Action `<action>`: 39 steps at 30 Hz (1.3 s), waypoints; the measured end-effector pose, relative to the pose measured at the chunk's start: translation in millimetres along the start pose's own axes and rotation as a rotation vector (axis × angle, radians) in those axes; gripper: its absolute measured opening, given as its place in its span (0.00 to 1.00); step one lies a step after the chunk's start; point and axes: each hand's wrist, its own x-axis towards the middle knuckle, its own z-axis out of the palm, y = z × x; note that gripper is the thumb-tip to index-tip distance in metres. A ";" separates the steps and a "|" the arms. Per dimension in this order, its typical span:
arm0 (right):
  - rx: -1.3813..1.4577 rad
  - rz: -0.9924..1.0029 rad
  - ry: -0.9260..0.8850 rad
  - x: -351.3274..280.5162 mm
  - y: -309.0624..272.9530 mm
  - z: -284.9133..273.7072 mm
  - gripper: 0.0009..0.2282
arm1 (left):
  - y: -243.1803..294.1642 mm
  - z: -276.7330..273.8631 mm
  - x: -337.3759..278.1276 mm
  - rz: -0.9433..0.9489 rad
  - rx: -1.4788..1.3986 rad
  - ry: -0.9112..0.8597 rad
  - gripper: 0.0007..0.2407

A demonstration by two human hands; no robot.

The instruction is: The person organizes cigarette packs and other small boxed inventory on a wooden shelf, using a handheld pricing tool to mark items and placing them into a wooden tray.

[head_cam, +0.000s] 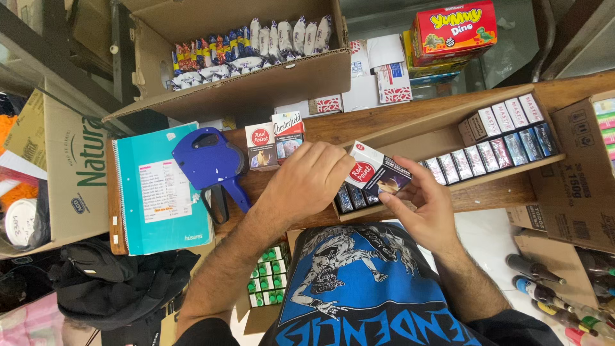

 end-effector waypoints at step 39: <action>0.249 0.161 -0.313 0.6 39.4 87.9 0.36 | -35.1 -68.7 -297.7 -1.304 -0.185 0.502 0.08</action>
